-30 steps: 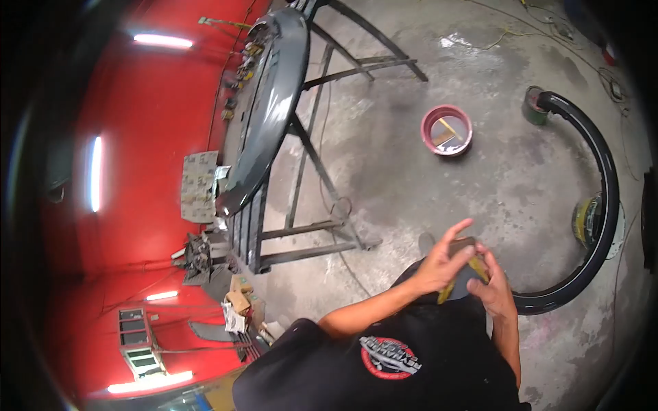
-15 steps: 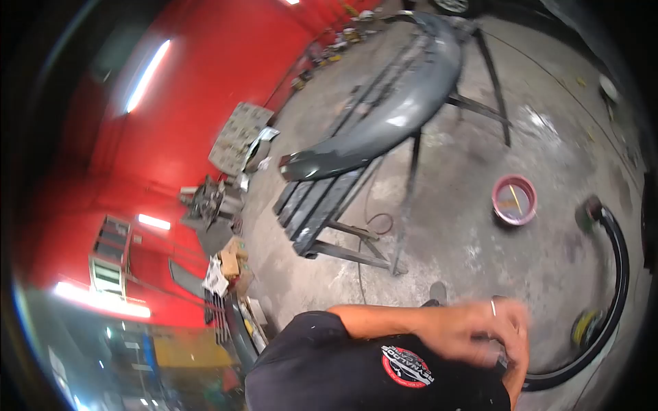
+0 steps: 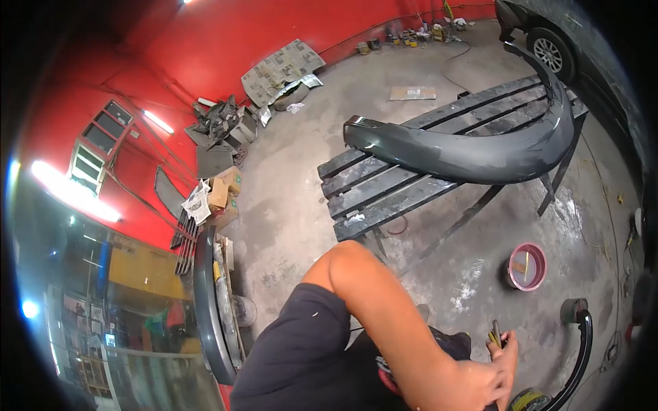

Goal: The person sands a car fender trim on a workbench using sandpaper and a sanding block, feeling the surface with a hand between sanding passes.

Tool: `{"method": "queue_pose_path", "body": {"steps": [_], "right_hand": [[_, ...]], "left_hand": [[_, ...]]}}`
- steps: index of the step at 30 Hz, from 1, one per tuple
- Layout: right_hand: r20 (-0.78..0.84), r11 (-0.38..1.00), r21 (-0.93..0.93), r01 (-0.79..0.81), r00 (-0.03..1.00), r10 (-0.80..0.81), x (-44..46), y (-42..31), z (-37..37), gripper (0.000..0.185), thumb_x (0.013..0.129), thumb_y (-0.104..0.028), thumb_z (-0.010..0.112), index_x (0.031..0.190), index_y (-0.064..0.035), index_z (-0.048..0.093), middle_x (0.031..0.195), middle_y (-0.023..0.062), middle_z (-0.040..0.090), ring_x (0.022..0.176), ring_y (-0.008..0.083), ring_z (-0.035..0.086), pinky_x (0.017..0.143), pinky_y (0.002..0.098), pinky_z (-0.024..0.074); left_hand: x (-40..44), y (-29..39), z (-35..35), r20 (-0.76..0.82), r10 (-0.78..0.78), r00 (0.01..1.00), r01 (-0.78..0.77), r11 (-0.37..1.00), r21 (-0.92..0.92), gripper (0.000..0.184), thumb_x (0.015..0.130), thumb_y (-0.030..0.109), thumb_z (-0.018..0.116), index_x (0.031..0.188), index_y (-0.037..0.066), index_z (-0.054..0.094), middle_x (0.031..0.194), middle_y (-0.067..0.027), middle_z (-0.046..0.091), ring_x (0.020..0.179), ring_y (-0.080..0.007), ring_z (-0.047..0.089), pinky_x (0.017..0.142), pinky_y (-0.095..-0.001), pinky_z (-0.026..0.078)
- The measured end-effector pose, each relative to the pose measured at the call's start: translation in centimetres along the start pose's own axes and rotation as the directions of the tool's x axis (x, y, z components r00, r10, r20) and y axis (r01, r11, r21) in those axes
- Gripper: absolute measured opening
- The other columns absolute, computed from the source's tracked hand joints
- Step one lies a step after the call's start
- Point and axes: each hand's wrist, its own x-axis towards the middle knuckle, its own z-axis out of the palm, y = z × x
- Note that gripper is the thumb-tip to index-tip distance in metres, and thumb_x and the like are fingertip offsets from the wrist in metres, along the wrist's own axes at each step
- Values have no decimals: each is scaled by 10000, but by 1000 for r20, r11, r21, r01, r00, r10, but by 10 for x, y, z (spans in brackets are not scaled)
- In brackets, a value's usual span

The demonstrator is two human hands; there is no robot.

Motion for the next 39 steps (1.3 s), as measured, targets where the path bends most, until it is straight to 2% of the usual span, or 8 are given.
{"method": "queue_pose_path", "body": {"steps": [1, 10, 15, 18, 25, 31, 36, 39], "right_hand": [[49, 998, -53, 19, 999, -16, 10, -22, 6, 332, 744, -93, 714, 912, -28, 436, 825, 100, 495, 756, 241, 465, 711, 379, 430], [314, 926, -317, 203, 944, -100, 103, -79, 10, 378, 687, -174, 739, 903, -20, 470, 895, 246, 597, 845, 445, 586, 750, 463, 461], [389, 853, -302, 427, 872, -298, 169, -103, -2, 379, 685, -151, 736, 928, -21, 477, 958, 252, 592, 896, 475, 587, 784, 500, 461], [387, 845, -259, 468, 852, -353, 207, -107, -13, 393, 689, -165, 744, 903, -32, 443, 929, 228, 580, 901, 447, 573, 787, 463, 447], [504, 968, -28, 249, 840, -201, 254, -53, -11, 368, 707, -159, 753, 916, -12, 488, 919, 240, 603, 888, 432, 603, 775, 461, 469], [525, 885, -258, 387, 826, -208, 220, -82, -39, 392, 676, -202, 766, 902, -38, 491, 816, 204, 591, 785, 375, 600, 714, 427, 461], [600, 870, -286, 401, 783, -163, 217, -74, -40, 349, 685, -174, 714, 907, -28, 486, 876, 260, 615, 856, 448, 603, 767, 463, 467], [623, 886, -278, 371, 772, -128, 212, -84, -39, 342, 694, -152, 708, 913, -27, 477, 863, 254, 614, 841, 446, 607, 764, 457, 469]], "left_hand": [[-5, -13, 32, 217, 0, 976, 149, 727, -670, 303, 798, 154, 666, 921, -123, 675, 1137, -371, 590, 1030, -510, 590, 870, -589, 481], [-18, -86, -17, 81, 27, 996, 19, 854, -520, 186, 765, 172, 648, 623, 51, 653, 1461, -250, 437, 1177, -383, 569, 1052, -538, 406], [5, -131, -32, -246, -391, 887, -348, -216, -912, 273, 900, 198, 552, 689, 32, 602, 1088, -255, 547, 951, -337, 585, 856, -445, 477], [28, -112, -30, 255, -473, 843, -127, -636, -761, 298, 1019, 306, 499, 1068, 25, 583, 943, -49, 587, 825, -122, 566, 722, -269, 452], [100, -113, -48, 425, -782, 456, -230, -565, -792, 263, 1038, 262, 488, 1066, 7, 547, 1005, -98, 640, 829, -137, 638, 763, -281, 512], [113, -117, -3, -390, -565, 727, -599, -244, -763, 240, 963, 161, 511, 843, -6, 635, 895, -138, 641, 894, -280, 645, 777, -336, 516], [156, -101, 25, -679, -655, 332, -934, -125, -336, 438, 870, 147, 749, 1056, -223, 609, 967, -331, 624, 735, -390, 630, 607, -482, 498], [155, -103, 15, -519, -416, 747, -662, -531, -529, 602, 829, 200, 791, 1126, -267, 552, 995, -352, 621, 765, -346, 646, 619, -442, 506]]}}
